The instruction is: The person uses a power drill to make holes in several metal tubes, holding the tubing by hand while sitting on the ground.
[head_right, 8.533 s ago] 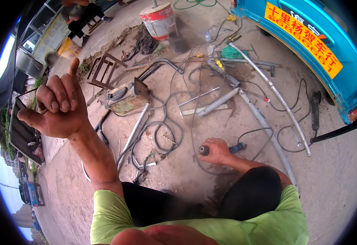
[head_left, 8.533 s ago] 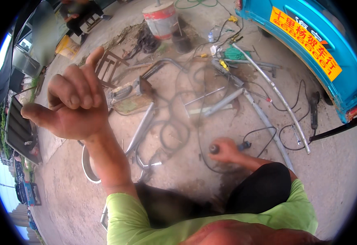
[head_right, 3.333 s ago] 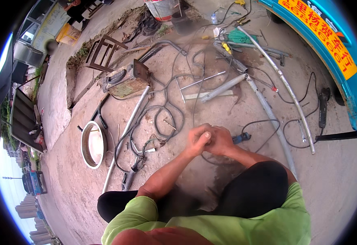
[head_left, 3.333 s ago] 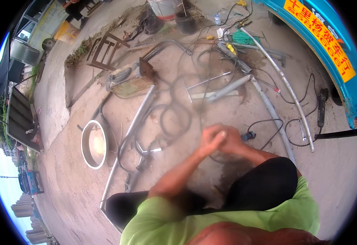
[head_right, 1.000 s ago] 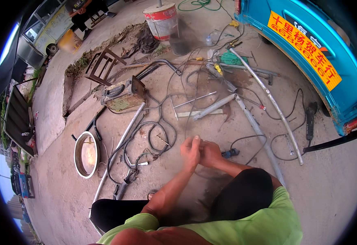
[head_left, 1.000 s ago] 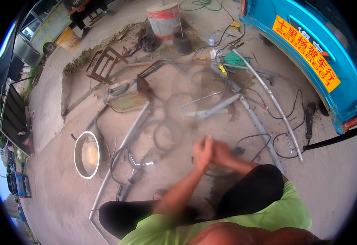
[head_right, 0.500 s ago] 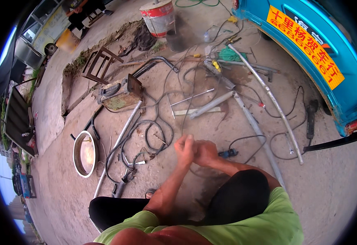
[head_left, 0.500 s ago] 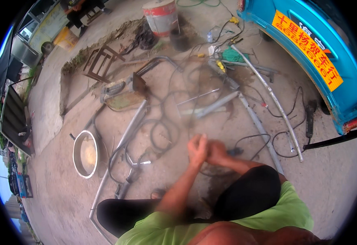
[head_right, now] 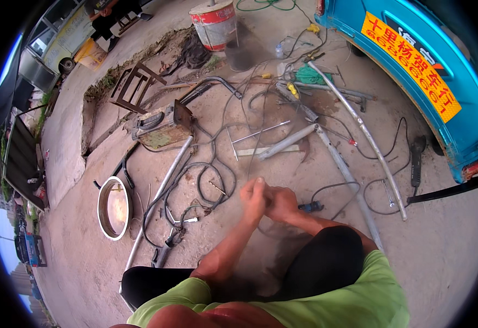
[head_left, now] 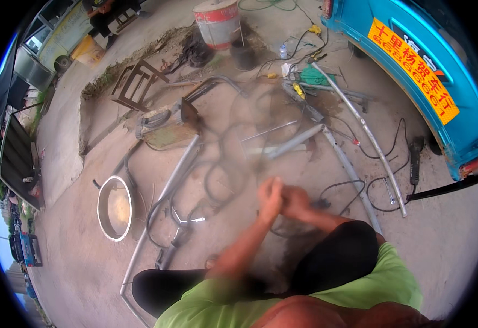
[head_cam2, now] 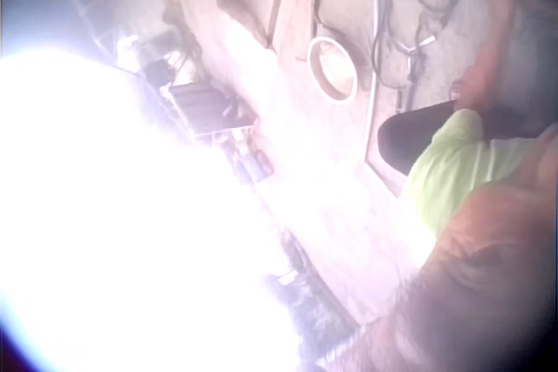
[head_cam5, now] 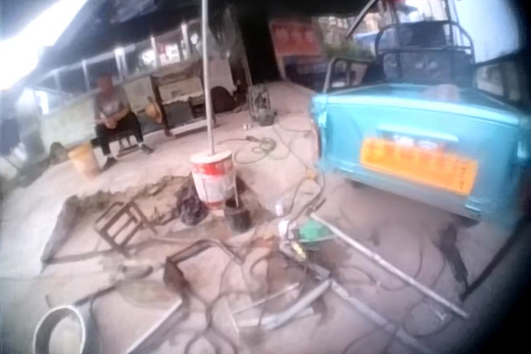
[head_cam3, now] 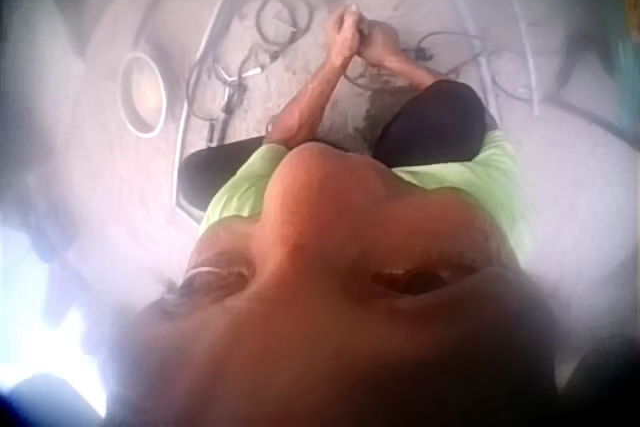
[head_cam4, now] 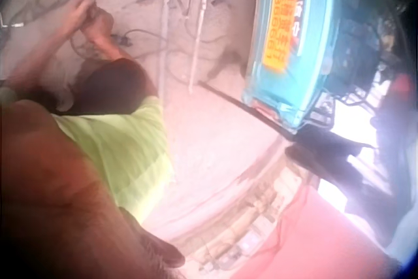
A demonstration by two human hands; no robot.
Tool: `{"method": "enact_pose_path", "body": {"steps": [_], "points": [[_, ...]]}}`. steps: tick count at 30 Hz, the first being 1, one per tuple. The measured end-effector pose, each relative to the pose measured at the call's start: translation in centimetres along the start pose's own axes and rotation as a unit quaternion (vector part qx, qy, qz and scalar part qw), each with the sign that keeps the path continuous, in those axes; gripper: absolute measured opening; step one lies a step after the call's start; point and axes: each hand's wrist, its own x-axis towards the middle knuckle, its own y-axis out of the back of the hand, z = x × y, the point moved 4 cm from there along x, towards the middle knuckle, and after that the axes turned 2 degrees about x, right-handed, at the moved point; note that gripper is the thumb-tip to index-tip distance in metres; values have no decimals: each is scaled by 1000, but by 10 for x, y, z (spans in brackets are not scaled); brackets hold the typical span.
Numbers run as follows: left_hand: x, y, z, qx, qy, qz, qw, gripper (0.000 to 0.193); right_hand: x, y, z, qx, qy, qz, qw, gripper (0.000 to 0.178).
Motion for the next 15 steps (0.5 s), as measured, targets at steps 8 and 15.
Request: {"method": "enact_pose_path", "body": {"steps": [8,15], "points": [[3,-11,-15,43,19,51,998,38,-1,-7,11,-46,-12,3,999,19],[-5,-2,-14,13,-19,-29,999,45,-9,-10,14,-10,39,51,998,19]]}}
